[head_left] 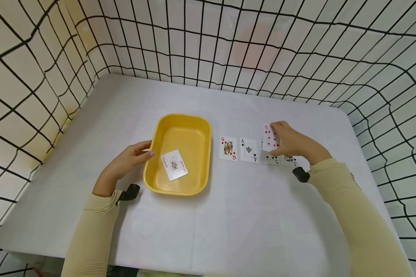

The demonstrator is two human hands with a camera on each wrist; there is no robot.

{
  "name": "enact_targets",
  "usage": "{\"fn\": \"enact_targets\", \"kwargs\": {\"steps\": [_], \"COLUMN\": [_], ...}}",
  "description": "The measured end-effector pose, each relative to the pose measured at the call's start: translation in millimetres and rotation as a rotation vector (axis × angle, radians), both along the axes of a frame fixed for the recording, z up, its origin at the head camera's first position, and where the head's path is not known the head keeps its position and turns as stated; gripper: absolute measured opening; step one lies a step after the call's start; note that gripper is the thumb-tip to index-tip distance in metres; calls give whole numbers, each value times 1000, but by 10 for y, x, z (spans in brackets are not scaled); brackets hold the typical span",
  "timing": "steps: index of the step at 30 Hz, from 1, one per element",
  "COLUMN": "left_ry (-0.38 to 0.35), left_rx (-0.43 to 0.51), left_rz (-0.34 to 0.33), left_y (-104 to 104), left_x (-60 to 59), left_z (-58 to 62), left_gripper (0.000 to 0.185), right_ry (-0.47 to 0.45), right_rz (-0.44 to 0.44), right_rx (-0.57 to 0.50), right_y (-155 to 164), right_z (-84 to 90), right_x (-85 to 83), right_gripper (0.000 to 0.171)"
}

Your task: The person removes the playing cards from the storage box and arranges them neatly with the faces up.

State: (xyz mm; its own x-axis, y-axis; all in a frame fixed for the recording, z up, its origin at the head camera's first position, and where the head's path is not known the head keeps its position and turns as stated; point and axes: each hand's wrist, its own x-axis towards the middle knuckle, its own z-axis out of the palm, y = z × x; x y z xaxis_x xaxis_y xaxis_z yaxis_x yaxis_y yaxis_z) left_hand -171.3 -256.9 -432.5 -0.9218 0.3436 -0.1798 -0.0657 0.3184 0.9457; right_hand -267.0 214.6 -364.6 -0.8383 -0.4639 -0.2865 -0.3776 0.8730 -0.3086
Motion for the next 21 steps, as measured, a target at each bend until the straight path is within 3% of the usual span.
{"fn": "enact_targets", "kwargs": {"steps": [4, 11, 21], "left_ry": [-3, -11, -10], "left_rx": [-7, -12, -18], "left_rz": [0, 10, 9], "left_y": [20, 25, 23], "left_x": [7, 23, 13], "left_z": [25, 40, 20], "left_gripper": [56, 56, 54], "right_ry": [25, -14, -103], "right_rz": [-38, -67, -122], "right_rx": [80, 160, 223], "right_y": [435, 1005, 1217], "right_z": [-126, -315, -512], "right_x": [59, 116, 99], "right_gripper": [94, 93, 99]}}
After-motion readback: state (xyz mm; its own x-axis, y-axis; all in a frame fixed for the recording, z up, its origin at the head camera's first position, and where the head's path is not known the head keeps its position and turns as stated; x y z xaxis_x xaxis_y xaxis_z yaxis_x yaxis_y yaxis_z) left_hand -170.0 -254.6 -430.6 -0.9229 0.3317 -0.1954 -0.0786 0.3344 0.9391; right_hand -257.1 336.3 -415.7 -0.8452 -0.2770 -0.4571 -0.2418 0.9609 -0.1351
